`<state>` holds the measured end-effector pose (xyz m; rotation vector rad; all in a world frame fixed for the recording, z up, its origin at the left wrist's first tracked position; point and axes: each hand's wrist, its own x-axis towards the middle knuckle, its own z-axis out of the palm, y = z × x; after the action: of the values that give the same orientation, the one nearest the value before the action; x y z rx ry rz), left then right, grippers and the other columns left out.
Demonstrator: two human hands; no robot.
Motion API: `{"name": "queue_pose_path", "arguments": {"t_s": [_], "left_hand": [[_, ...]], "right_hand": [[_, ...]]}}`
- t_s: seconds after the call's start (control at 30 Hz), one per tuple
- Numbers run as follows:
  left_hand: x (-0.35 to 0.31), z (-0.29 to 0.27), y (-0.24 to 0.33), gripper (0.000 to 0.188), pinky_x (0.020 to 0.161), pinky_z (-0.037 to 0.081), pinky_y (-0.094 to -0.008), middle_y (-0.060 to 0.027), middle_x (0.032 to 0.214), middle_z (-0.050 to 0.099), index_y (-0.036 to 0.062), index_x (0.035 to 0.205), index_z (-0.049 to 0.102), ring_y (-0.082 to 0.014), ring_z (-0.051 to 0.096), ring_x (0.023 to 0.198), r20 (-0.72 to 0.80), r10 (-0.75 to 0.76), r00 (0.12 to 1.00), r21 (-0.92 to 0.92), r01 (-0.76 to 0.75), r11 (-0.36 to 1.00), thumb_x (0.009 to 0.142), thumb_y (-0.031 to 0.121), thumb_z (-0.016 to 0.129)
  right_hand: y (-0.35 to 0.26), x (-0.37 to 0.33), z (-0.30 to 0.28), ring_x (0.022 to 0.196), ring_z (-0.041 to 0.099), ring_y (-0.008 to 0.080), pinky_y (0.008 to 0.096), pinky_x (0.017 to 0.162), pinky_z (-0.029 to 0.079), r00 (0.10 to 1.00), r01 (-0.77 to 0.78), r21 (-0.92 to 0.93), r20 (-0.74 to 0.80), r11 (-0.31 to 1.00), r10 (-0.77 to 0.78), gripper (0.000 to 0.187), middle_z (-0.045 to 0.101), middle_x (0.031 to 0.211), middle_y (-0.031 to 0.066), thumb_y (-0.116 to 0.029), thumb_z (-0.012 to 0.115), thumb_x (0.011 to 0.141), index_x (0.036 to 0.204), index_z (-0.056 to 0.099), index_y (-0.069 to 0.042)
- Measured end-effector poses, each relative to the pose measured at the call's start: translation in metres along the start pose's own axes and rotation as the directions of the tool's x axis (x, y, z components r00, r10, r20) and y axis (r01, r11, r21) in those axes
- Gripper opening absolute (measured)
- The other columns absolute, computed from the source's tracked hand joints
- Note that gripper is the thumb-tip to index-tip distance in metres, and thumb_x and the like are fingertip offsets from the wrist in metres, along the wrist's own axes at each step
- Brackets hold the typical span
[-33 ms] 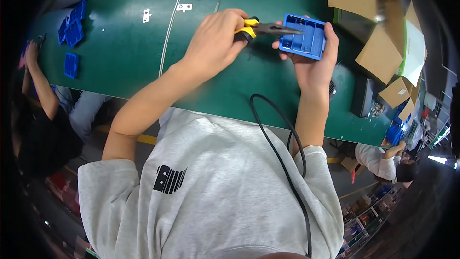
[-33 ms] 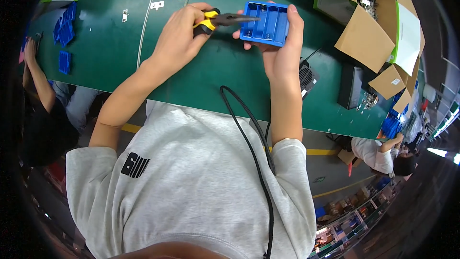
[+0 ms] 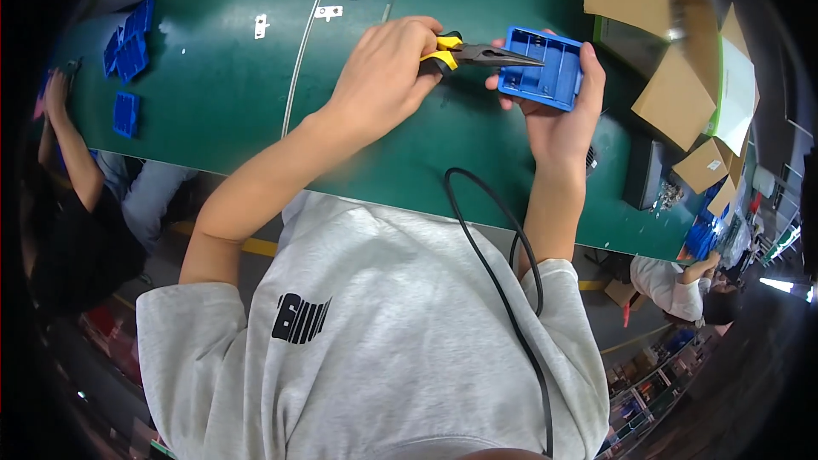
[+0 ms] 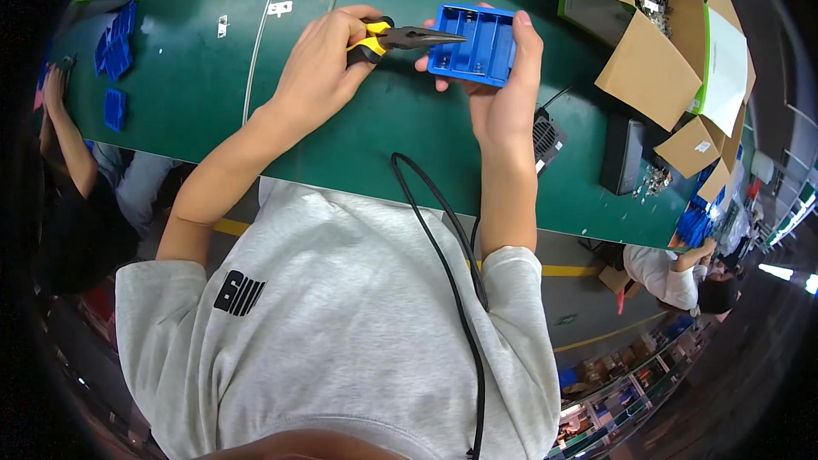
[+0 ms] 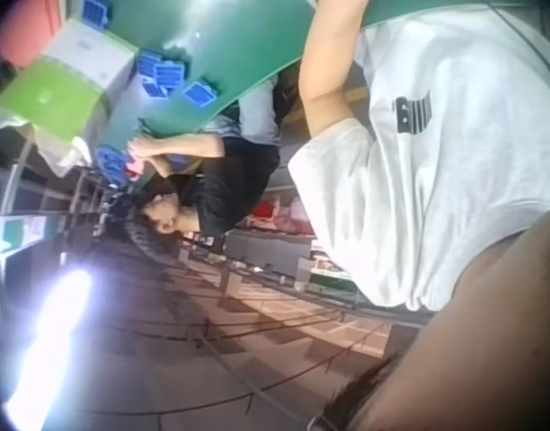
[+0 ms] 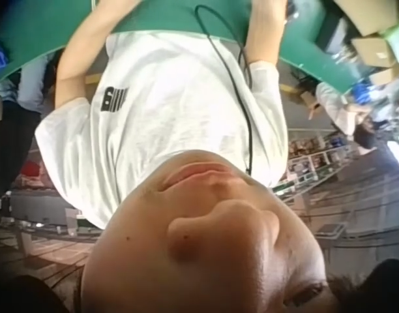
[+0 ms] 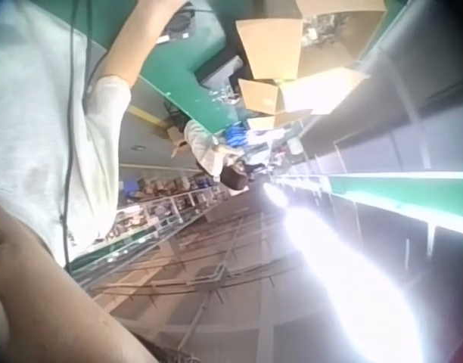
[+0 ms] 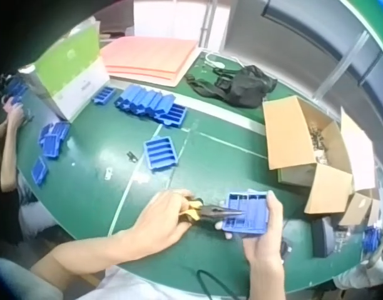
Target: Inserting metal contacts into blue plastic battery holders at an assembly line.
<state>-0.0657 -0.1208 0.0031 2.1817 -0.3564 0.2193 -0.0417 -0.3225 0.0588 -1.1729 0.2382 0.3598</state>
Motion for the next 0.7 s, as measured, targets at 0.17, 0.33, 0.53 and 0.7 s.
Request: {"name": "queue_pose_path", "arguments": {"t_s": [0.17, 0.33, 0.53, 0.7], "left_hand": [[-0.001, 0.003, 0.002, 0.035, 0.092, 0.040, -0.0428, -0.0176, 0.120, 0.054, 0.0017, 0.098, 0.044, -0.0353, 0.055, 0.104, -0.044, 0.016, 0.999, 0.063, -0.013, 0.998, 0.074, 0.002, 0.070], [-0.001, 0.003, 0.003, 0.038, 0.093, 0.040, -0.0432, -0.0208, 0.129, 0.050, 0.0009, 0.100, 0.044, -0.0374, 0.054, 0.107, -0.041, 0.054, 0.998, 0.116, -0.049, 0.992, 0.074, 0.001, 0.070], [-0.001, 0.002, 0.004, 0.041, 0.095, 0.039, -0.0437, -0.0230, 0.134, 0.047, -0.0002, 0.103, 0.045, -0.0380, 0.052, 0.111, -0.043, 0.097, 0.994, 0.144, -0.090, 0.985, 0.072, 0.000, 0.072], [-0.004, 0.004, 0.004, 0.043, 0.094, 0.040, -0.0431, -0.0166, 0.142, 0.041, 0.0017, 0.103, 0.041, -0.0378, 0.051, 0.109, -0.052, 0.127, 0.991, 0.152, -0.118, 0.981, 0.071, -0.008, 0.068]], "right_hand": [[-0.006, -0.007, 0.001, 0.068, 0.067, 0.0332, 0.0321, 0.047, 0.046, 0.996, 0.078, -0.078, -0.032, 0.994, -0.081, 0.055, 0.063, 0.100, 0.0261, -0.051, 0.034, 0.093, 0.115, 0.051, -0.003], [-0.009, -0.012, 0.002, 0.067, 0.066, 0.0331, 0.0312, 0.046, 0.045, 0.995, 0.099, -0.095, -0.010, 0.991, -0.100, 0.054, 0.063, 0.100, 0.0278, -0.050, 0.034, 0.093, 0.116, 0.051, -0.004], [-0.012, -0.014, 0.000, 0.066, 0.066, 0.0332, 0.0311, 0.045, 0.043, 0.993, 0.120, -0.098, -0.010, 0.988, -0.121, 0.056, 0.062, 0.100, 0.0292, -0.051, 0.034, 0.092, 0.117, 0.051, -0.004], [-0.014, -0.017, 0.001, 0.066, 0.066, 0.0331, 0.0312, 0.045, 0.043, 0.991, 0.130, -0.096, -0.011, 0.987, -0.132, 0.056, 0.063, 0.099, 0.0293, -0.051, 0.035, 0.092, 0.116, 0.051, -0.004]]}}
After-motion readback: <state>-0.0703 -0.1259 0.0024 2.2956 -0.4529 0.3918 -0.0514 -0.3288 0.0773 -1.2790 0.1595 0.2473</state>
